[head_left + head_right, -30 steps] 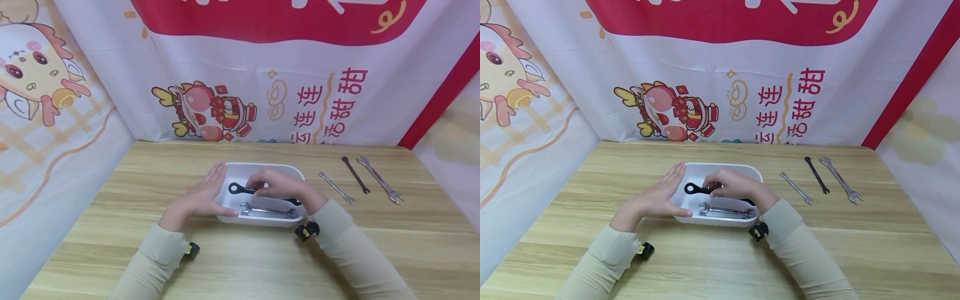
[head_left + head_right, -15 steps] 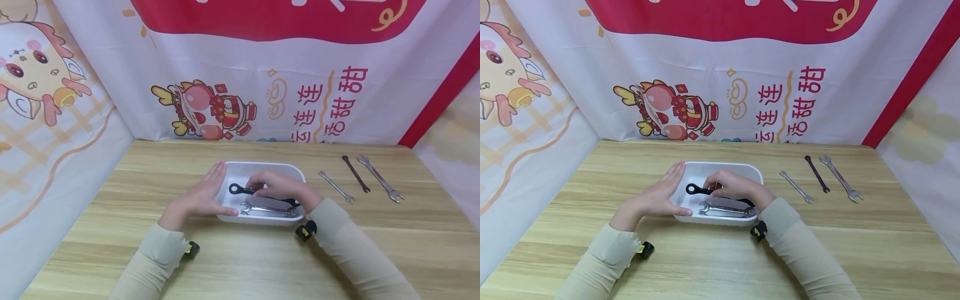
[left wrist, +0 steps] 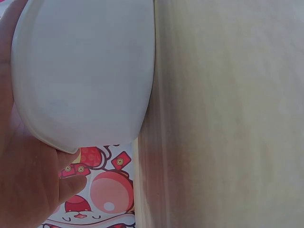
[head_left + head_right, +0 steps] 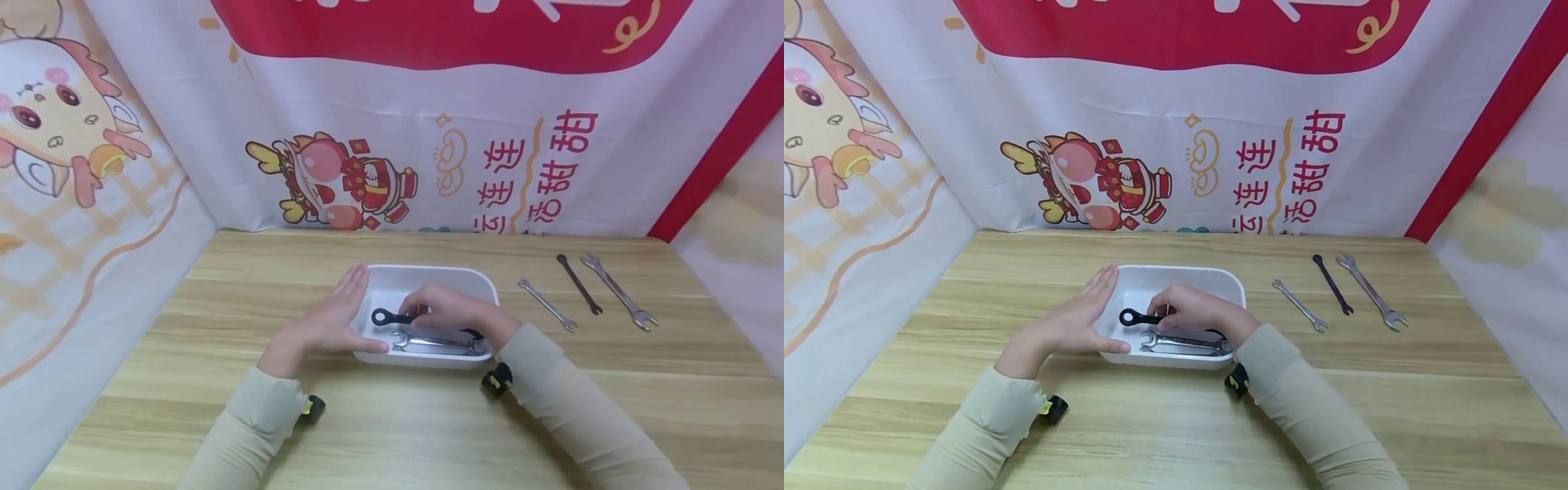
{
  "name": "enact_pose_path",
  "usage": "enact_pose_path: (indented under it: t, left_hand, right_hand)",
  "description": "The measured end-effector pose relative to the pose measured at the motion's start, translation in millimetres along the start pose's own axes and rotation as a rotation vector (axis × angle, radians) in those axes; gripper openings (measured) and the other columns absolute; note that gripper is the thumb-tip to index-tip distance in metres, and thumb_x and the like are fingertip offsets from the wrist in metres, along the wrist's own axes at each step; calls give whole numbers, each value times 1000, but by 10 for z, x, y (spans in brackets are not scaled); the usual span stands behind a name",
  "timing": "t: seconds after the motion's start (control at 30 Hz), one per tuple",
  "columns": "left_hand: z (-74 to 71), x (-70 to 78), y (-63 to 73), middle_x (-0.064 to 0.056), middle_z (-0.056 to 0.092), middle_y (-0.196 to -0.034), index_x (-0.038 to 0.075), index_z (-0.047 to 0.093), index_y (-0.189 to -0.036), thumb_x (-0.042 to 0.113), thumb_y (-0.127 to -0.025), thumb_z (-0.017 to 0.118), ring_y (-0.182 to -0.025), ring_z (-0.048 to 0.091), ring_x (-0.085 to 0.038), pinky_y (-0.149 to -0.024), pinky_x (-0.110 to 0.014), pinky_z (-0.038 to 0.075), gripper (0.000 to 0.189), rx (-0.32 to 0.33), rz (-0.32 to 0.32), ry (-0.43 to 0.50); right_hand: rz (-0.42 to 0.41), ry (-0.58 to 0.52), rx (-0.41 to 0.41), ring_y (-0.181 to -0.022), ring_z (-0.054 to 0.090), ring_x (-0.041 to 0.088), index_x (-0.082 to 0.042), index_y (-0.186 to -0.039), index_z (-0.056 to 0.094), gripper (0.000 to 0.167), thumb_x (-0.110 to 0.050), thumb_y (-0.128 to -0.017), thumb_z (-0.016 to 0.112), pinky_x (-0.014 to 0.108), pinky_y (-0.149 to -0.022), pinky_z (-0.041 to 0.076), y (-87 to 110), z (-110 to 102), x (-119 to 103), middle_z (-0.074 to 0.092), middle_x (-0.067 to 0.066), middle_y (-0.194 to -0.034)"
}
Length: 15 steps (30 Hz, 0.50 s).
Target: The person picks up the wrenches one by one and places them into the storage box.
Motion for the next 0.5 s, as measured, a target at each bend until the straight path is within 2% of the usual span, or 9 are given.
enact_pose_path:
  t: [0.2, 0.5]
  left_hand:
    - [7, -13, 5, 3, -15, -168, 13, -6, -160, 77, -70, 71, -156, -11, -19, -126, -49, 11, 134, 5, 1, -1]
    - [10, -15, 1, 1, -15, -167, 12, -6, -160, 78, -69, 70, -156, -11, -19, -126, -46, 10, 135, 5, 8, -8]
  right_hand:
    - [32, -23, -9, -98, 66, 8, -16, -114, 74, 26, -7, -90, 69, 31, -97, 54, -18, 40, 20, 73, -6, -103]
    - [43, 19, -18, -98, 65, 8, -14, -115, 73, 26, -7, -91, 69, 30, -97, 54, -33, 63, 22, 74, -5, -104]
Point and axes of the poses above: each hand's wrist, its own y-axis away from the middle knuckle, its own z-axis out of the palm, x = y × z, the point moved 1 cm from there along -y, towards the middle knuckle
